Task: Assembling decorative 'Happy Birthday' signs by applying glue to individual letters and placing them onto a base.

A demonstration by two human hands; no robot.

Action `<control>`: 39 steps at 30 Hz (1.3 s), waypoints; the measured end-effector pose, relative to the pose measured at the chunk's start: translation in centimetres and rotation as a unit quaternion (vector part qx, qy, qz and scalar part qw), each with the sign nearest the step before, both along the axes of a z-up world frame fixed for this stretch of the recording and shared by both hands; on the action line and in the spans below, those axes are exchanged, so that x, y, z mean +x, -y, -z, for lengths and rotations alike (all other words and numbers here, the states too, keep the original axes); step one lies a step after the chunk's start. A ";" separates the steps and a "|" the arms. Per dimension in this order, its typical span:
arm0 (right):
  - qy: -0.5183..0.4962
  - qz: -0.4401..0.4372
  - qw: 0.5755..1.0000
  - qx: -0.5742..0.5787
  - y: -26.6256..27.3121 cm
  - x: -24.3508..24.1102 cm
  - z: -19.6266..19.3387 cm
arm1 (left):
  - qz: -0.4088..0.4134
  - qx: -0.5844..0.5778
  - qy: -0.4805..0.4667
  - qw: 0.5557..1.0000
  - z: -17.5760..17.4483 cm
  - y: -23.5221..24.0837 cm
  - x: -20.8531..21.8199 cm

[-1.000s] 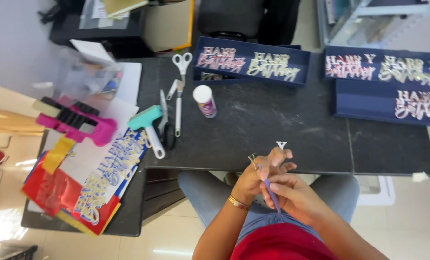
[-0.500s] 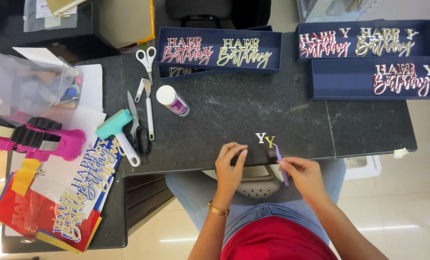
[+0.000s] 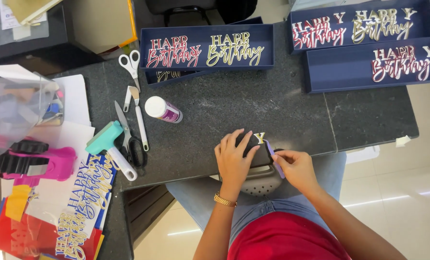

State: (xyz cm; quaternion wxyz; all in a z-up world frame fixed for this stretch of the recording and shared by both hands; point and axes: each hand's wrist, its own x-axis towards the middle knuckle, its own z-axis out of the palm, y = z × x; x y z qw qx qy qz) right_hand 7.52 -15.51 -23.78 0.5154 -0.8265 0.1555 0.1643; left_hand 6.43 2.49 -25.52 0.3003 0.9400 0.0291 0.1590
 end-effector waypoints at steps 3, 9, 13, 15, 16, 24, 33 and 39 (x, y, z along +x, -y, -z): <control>0.005 -0.010 1.000 -0.010 -0.1 0.1 -0.1 | -0.016 0.028 0.013 0.999 0.7 0.1 0.1; -0.008 -0.021 0.999 -0.036 -0.2 0.1 -0.3 | -0.024 0.073 0.026 0.997 1.3 0.4 0.2; -0.015 -0.026 0.999 -0.043 -0.3 0.1 -0.3 | -0.023 0.088 0.027 0.996 1.0 0.5 0.3; -0.015 -0.028 0.998 -0.049 -0.3 0.1 -0.3 | -0.024 0.089 0.024 0.995 0.9 0.5 0.3; -0.013 -0.033 0.998 -0.047 -0.2 0.1 -0.2 | -0.026 0.091 0.025 0.995 0.9 0.5 0.4; -0.024 -0.029 0.998 -0.048 -0.7 0.3 -1.0 | -0.017 0.115 0.026 0.993 1.0 0.4 0.3; -0.011 -0.043 0.997 -0.065 -0.8 0.1 -1.2 | 0.028 0.130 0.061 0.989 1.1 0.5 0.2; -0.008 -0.048 0.996 -0.074 -0.7 0.1 -1.0 | 0.044 0.126 0.064 0.989 0.7 0.4 0.3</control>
